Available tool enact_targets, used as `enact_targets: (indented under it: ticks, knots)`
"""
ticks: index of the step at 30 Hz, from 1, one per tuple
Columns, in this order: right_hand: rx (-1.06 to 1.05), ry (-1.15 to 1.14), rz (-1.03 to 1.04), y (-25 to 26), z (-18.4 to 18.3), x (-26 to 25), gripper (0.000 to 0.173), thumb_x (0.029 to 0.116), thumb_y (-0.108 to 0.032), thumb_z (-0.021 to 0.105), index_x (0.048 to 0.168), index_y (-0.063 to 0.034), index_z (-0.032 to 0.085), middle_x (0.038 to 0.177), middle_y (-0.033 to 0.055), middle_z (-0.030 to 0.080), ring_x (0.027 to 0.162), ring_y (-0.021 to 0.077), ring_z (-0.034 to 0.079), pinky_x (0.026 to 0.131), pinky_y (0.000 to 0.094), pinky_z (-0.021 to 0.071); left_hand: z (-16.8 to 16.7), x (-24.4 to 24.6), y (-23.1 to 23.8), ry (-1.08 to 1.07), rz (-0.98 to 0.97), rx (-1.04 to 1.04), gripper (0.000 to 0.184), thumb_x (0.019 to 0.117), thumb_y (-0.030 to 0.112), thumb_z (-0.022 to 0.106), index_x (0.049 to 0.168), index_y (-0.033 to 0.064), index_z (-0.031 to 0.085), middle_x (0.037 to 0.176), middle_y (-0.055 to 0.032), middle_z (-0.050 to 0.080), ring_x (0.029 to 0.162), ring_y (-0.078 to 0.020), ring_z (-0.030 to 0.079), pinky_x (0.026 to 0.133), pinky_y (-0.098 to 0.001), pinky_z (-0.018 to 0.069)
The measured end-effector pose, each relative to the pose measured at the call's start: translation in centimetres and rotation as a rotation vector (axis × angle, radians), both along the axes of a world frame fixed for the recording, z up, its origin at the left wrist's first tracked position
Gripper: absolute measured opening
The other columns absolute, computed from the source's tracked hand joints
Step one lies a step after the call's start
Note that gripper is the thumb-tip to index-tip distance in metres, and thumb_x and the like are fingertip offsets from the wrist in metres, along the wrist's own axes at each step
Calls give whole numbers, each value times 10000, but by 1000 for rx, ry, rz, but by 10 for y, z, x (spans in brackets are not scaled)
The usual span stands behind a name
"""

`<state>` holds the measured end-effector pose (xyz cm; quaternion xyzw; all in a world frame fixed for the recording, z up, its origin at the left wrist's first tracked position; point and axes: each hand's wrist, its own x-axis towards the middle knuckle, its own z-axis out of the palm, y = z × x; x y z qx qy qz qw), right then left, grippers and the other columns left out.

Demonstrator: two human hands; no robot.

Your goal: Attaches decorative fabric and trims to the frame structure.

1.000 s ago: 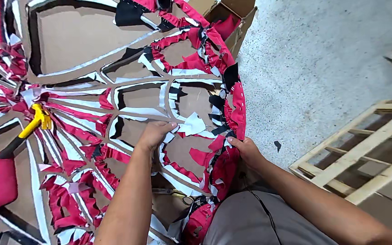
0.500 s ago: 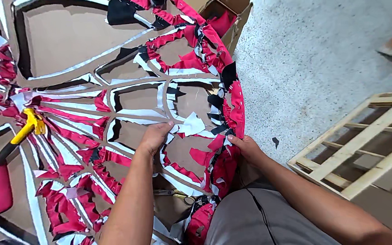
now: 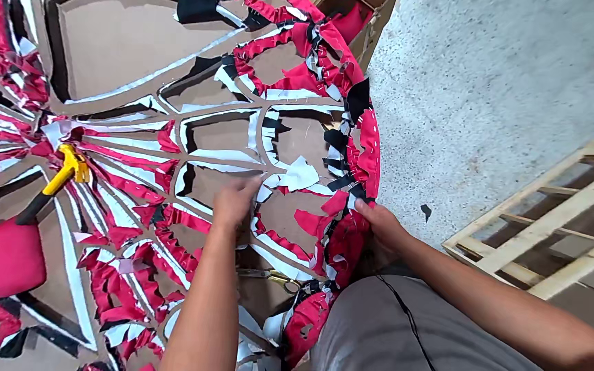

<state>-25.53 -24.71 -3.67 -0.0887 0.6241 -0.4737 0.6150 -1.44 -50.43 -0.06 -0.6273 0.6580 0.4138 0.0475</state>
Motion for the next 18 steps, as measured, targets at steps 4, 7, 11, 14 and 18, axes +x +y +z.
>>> enact_targets:
  ticks: [4,7,11,14,18]
  knots:
    - [-21,-287,250,36,2,32,303,935,-205,755,1180,-42,682,1028,70,755,960,163,726,910,385,603,15,30,17,-197,-162,54,533,1017,545,566,945,34,704,799,-192,659,770,-381,647,714,-655,500]
    - [57,-443,172,45,-4,55,279,916,-166,764,1145,-36,673,995,105,743,914,194,725,857,407,607,16,25,8,-263,-288,144,534,1039,520,537,1029,9,692,897,-229,674,892,-416,661,816,-687,494]
    - [108,-503,12,64,-5,78,322,912,-153,770,1183,-28,649,1012,125,732,906,210,721,823,403,611,5,27,-4,-205,-303,225,564,1049,521,516,1002,-17,678,896,-231,666,867,-392,655,797,-661,504]
    - [91,-463,17,71,0,84,345,902,-150,785,1183,1,654,1042,130,734,950,211,720,881,406,604,2,26,-3,-158,-287,231,558,1051,521,508,1010,-9,679,880,-210,662,836,-359,650,783,-633,510]
    - [91,-379,139,78,2,86,353,865,-101,815,1167,12,672,1038,116,748,961,195,729,909,389,605,2,25,-4,-148,-281,230,535,1051,507,521,1028,-1,689,899,-204,673,846,-349,657,797,-628,514]
